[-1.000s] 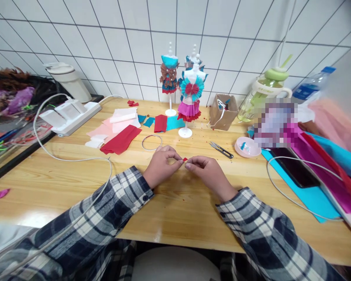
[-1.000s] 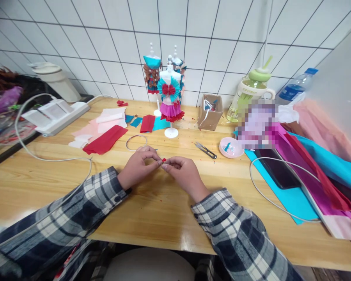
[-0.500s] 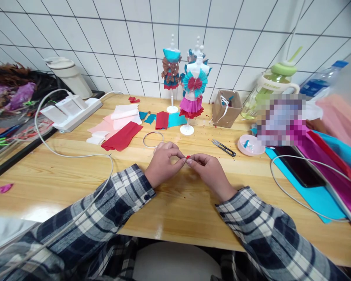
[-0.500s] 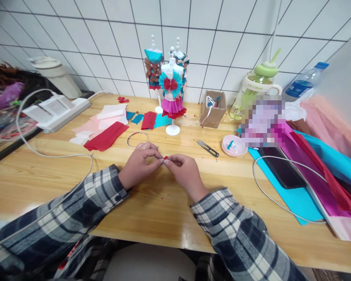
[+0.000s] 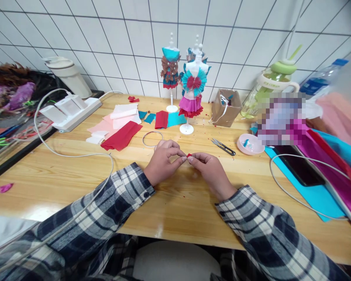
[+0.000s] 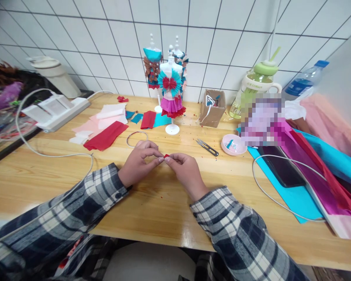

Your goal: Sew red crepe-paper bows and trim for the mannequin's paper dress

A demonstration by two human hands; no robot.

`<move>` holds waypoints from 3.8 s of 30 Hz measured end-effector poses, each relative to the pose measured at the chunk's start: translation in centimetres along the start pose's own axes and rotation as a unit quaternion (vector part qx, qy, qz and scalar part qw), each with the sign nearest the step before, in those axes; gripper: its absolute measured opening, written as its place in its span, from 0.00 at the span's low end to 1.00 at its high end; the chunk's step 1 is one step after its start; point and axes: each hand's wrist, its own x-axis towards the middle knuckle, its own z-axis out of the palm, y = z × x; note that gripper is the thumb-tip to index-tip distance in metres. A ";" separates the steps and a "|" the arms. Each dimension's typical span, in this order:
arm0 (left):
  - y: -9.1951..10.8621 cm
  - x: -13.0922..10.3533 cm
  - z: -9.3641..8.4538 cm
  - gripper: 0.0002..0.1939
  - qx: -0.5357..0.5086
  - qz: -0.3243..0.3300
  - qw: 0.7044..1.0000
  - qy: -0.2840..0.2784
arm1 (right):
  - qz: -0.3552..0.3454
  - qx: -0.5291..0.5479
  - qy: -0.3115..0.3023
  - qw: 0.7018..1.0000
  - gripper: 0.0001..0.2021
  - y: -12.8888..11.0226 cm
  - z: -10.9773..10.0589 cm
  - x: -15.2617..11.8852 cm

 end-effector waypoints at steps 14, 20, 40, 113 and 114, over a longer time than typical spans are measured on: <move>0.2 0.1 0.0 0.08 -0.086 -0.039 0.995 0.019 | -0.019 0.014 0.012 1.000 0.13 0.0 0.2 -0.1; -0.1 0.3 0.0 0.08 -0.175 -0.088 0.980 0.021 | -0.032 0.005 -0.009 0.999 0.15 0.3 0.1 -0.1; -0.1 0.2 -0.4 0.08 -0.108 -0.014 0.994 0.000 | 0.104 0.149 -0.048 0.982 0.16 -0.4 -0.2 -0.5; -0.2 -0.2 -2.8 0.07 0.223 0.410 0.875 0.128 | -0.425 -0.396 -0.013 0.814 0.06 -1.9 -2.1 -1.7; -0.1 -0.2 -2.8 0.07 0.224 0.411 0.874 0.129 | -0.421 -0.396 -0.011 0.816 0.06 -1.9 -2.1 -1.8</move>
